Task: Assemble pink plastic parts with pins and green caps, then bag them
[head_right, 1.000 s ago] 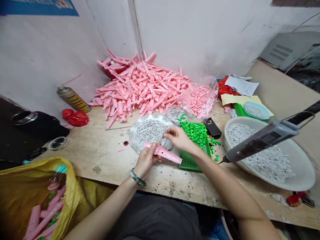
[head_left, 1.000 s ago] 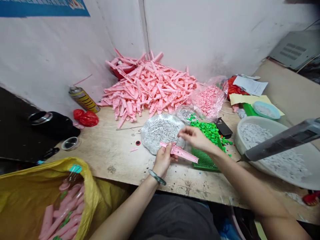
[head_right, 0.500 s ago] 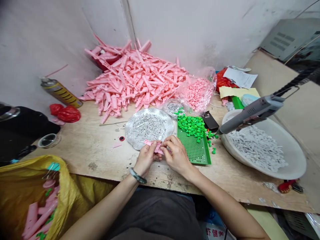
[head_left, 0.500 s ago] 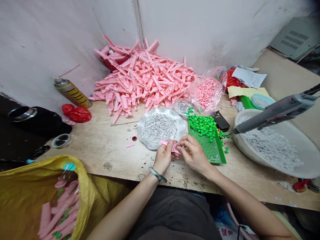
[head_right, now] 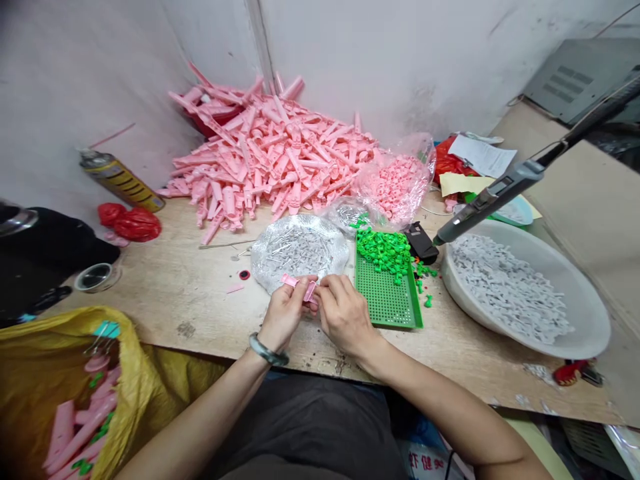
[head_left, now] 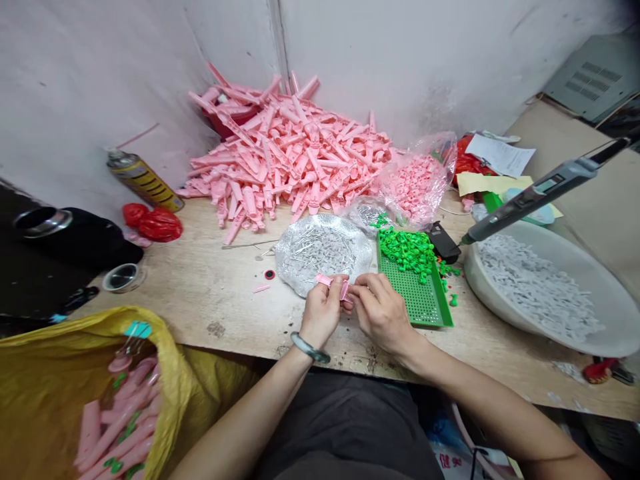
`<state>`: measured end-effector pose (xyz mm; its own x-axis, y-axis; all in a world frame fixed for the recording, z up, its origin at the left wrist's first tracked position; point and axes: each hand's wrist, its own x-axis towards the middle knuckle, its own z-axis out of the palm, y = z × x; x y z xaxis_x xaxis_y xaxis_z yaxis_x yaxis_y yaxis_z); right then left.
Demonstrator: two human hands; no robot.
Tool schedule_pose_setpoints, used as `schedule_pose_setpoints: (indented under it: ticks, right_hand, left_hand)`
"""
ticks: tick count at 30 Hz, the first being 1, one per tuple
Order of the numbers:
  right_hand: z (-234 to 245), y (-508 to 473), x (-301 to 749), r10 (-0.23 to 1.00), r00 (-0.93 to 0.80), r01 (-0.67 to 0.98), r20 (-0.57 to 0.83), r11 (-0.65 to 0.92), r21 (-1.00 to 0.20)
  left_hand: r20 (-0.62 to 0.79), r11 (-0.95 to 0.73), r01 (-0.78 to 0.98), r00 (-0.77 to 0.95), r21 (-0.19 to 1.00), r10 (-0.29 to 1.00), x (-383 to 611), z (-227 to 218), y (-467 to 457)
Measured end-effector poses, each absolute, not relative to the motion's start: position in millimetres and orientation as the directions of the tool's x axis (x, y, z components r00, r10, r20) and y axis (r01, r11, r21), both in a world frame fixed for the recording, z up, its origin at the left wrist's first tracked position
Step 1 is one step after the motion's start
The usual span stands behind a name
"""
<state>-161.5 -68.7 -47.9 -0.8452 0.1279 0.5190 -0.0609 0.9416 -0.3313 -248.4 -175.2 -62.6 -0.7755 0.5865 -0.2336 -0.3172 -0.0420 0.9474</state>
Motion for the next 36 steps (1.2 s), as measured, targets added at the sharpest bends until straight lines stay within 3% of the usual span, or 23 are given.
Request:
schedule_pose_setpoints:
  ticks: [4,7,10,12,16,18,20,22,25,28,32,36]
  right_hand:
    - [-45,-77,-160,0.158,-0.872,-0.022,0.464,0.933,-0.36]
    - [-43,-64,-167,0.123,-0.935,-0.066,0.332,0.86,-0.505]
    - [-47,-30,-195,0.084,-0.962,-0.106,0.261,0.765,-0.636]
    - [-53,-4,-221,0.121,-0.945,-0.064,0.303,0.842,-0.535]
    - [-68,27,-261,-0.039,-0.964,-0.087,0.262,0.981,-0.172]
    - [-70,29,-264,-0.057,-0.967,-0.093,0.249,0.986,-0.137]
    - [-66,26,-255,0.009,-0.96,-0.061,0.281,0.969,-0.241]
    - [-54,19,-238,0.046,-0.964,-0.082,0.264,0.887,-0.454]
    - [-31,4,-210,-0.084,-0.988,-0.152,0.13,0.691,-0.706]
    - [-15,-13,-188,-0.144,-0.987,-0.147,0.064,0.694,-0.704]
    - [-17,-28,-177,-0.045,-0.992,-0.108,0.118,0.785,-0.61]
    - [-37,-19,-190,0.016,-0.997,-0.047,0.078,0.673,-0.738]
  left_hand:
    - [-0.284,-0.051,-0.393,-0.742,0.918,0.608,-254,-59,-180]
    - [-0.388,-0.025,-0.56,-0.605,0.828,0.696,-258,-60,-186]
    - [-0.423,-0.076,-0.629,-0.603,0.774,0.676,-256,-62,-188]
    - [-0.431,-0.108,-0.63,-0.637,0.769,0.639,-252,-64,-187]
    - [-0.418,-0.122,-0.618,-0.65,0.777,0.635,-246,-63,-185]
    - [-0.399,-0.149,-0.591,-0.688,0.793,0.607,-246,-62,-185]
    - [-0.376,-0.181,-0.548,-0.742,0.817,0.555,-249,-62,-185]
    - [-0.34,-0.198,-0.492,-0.791,0.848,0.509,-252,-63,-185]
    - [-0.278,-0.179,-0.407,-0.827,0.896,0.488,-254,-67,-183]
    - [-0.229,-0.132,-0.342,-0.823,0.93,0.52,-252,-72,-181]
    - [-0.186,-0.067,-0.267,-0.81,0.961,0.557,-248,-77,-182]
    - [-0.229,-0.052,-0.317,-0.779,0.947,0.584,-247,-77,-185]
